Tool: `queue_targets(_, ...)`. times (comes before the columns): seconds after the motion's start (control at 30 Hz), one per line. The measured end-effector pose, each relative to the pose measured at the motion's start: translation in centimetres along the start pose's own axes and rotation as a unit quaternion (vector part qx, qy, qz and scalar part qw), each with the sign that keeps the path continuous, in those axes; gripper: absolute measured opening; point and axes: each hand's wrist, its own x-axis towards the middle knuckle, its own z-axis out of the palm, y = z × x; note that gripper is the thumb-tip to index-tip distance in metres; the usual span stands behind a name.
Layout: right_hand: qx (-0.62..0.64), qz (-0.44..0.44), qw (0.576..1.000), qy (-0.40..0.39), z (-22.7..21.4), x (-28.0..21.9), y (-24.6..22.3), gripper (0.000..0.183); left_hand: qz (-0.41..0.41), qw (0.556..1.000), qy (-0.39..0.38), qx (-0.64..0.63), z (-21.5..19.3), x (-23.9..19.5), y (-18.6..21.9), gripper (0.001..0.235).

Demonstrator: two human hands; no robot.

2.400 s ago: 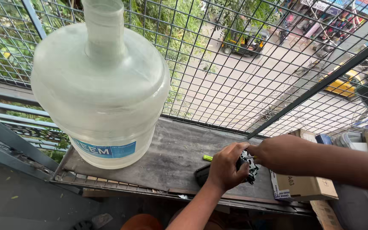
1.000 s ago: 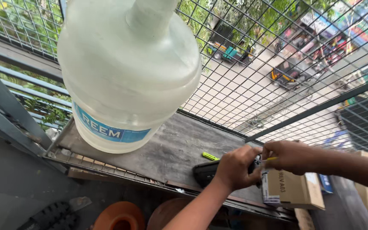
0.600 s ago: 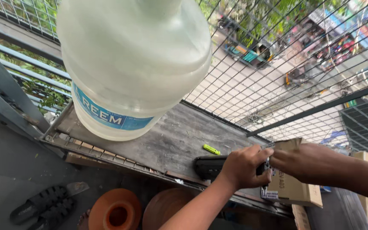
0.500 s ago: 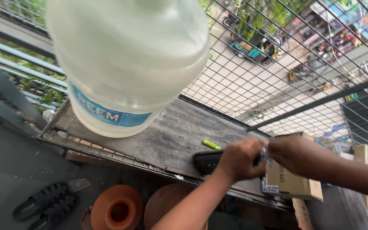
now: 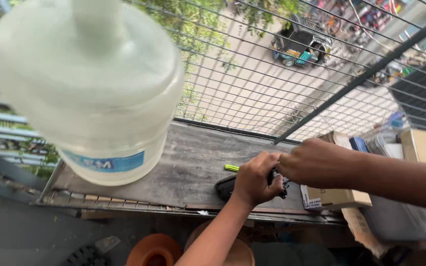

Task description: The person disassembles a black printer toner cartridge on a metal shelf, removes a small internal component, and uses a yellow-handled screwdriver to adjust parts inside the cartridge. They then reassemble the cartridge and place it back on the shelf.

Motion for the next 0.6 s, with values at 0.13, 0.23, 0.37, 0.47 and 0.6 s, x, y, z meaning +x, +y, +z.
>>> queue_targets(0.13, 0.009, 0.027, 0.997, -0.069, 1.3, 0.7, 0.7, 0.015, -0.017, 1.000, -0.022, 0.004, 0.7, 0.0, 0.5, 0.045)
queue_targets(0.23, 0.280, 0.178, 0.938, -0.100, 3.8, 1.0, 1.4, 0.011, 0.000, 1.000, -0.002, 0.019, 0.7, 0.0, -0.1, 0.048)
queue_targets(0.37, 0.349, -0.037, 0.936, -0.025, 6.4, 2.8, 4.2, 0.022, -0.015, 0.999, -0.005, 0.030, 0.7, -0.3, -0.1, 0.043)
queue_targets(0.47, 0.327, 0.087, 0.941, -0.016, 5.6, 2.6, 3.7, 0.017, -0.001, 1.000, -0.012, 0.024, 1.2, -0.2, 0.1, 0.042)
queue_targets(0.6, 0.172, 0.156, 0.964, -0.130, 3.5, 0.4, 0.9, 0.015, -0.003, 0.999, -0.017, 0.029, 2.3, -0.4, 0.1, 0.035)
